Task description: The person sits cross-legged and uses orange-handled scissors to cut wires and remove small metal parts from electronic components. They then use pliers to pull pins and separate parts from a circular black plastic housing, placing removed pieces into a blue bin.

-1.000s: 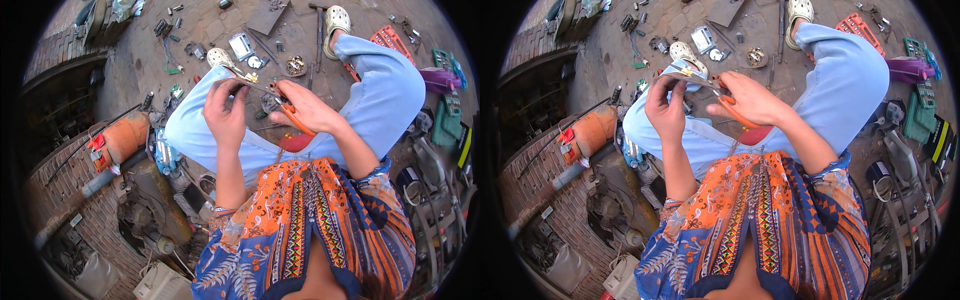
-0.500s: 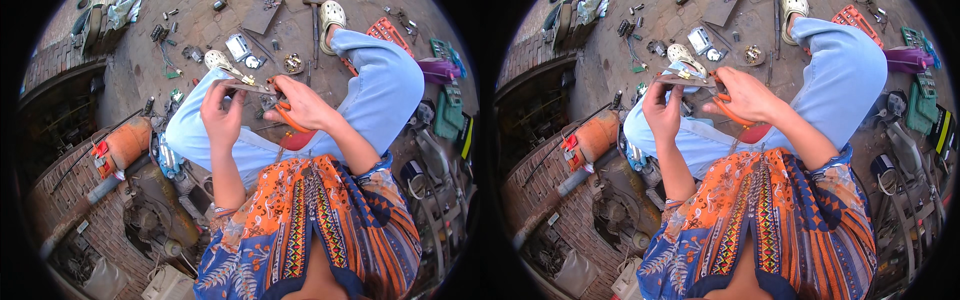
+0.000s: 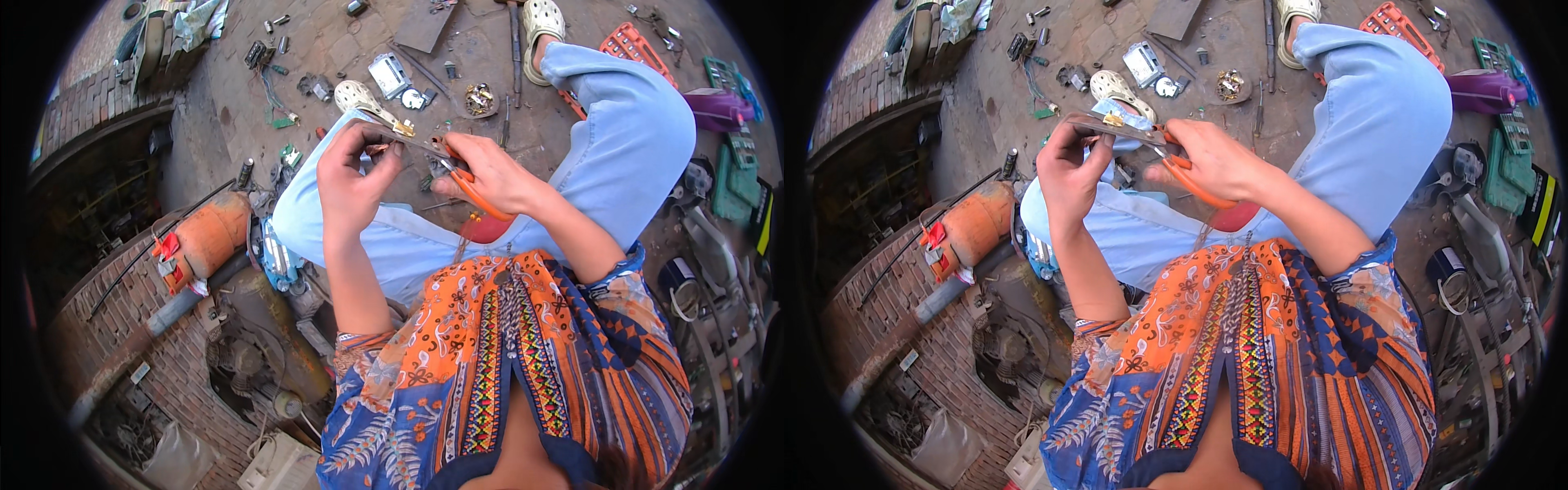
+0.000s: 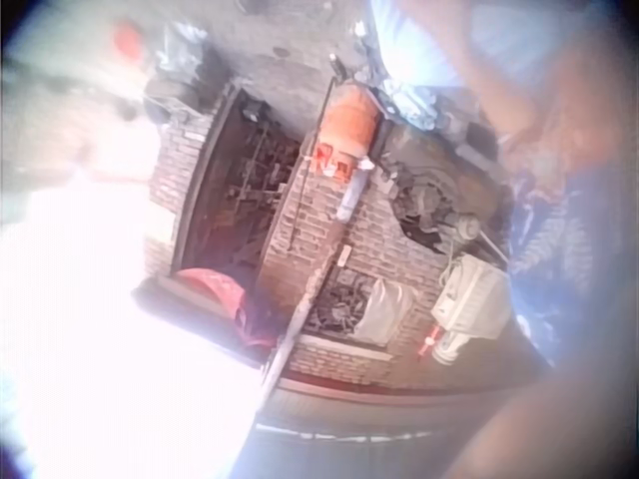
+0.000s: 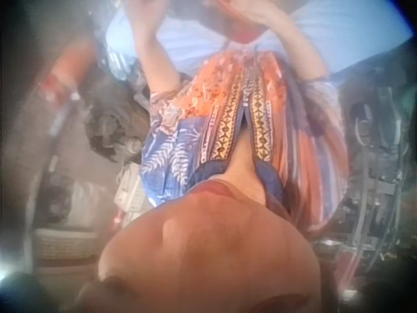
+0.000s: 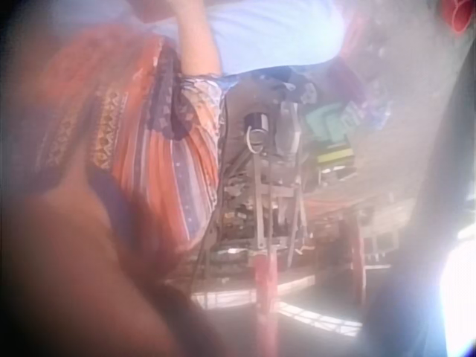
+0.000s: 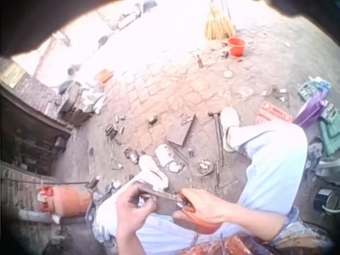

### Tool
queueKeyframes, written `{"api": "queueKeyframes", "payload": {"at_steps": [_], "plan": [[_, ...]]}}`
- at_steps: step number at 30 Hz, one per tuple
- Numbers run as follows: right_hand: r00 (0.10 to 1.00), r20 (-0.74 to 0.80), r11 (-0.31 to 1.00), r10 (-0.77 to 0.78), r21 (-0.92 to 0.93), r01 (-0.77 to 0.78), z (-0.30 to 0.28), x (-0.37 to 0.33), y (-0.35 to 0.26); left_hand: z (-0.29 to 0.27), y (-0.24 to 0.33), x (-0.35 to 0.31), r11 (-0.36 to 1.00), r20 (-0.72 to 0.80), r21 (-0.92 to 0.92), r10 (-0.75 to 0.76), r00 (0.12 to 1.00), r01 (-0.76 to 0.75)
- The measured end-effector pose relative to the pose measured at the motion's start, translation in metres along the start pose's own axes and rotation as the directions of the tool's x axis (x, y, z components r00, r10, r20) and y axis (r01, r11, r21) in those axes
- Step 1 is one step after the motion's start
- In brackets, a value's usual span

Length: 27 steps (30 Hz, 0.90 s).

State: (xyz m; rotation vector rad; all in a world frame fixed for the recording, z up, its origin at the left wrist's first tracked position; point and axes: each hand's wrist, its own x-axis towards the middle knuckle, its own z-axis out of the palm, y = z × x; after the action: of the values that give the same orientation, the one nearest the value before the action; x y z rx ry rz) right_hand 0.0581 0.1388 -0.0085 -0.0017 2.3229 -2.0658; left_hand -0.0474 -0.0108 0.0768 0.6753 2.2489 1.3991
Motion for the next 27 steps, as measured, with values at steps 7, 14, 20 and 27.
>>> {"api": "queueKeyframes", "payload": {"at_steps": [7,14,20,27], "plan": [[0.992,-0.126,0.99,-0.026,-0.14,0.008,-0.002,0.001,0.006,-0.001,-0.007,0.007,0.996,0.051,-0.085,-0.017,0.999,0.022],[0.993,-0.118,0.986,-0.006,-0.169,-0.014,-0.002,-0.001,0.005,-0.008,-0.014,0.01,0.958,0.152,-0.225,-0.144,0.978,0.176],[0.995,-0.096,0.975,0.015,-0.219,-0.036,-0.004,0.0,0.011,-0.007,-0.027,0.02,0.904,0.245,-0.25,-0.287,0.926,0.347],[0.925,-0.17,0.928,0.34,-0.098,-0.36,0.012,0.008,0.051,0.014,-0.102,0.063,0.696,0.506,-0.364,-0.41,0.759,0.618]]}}
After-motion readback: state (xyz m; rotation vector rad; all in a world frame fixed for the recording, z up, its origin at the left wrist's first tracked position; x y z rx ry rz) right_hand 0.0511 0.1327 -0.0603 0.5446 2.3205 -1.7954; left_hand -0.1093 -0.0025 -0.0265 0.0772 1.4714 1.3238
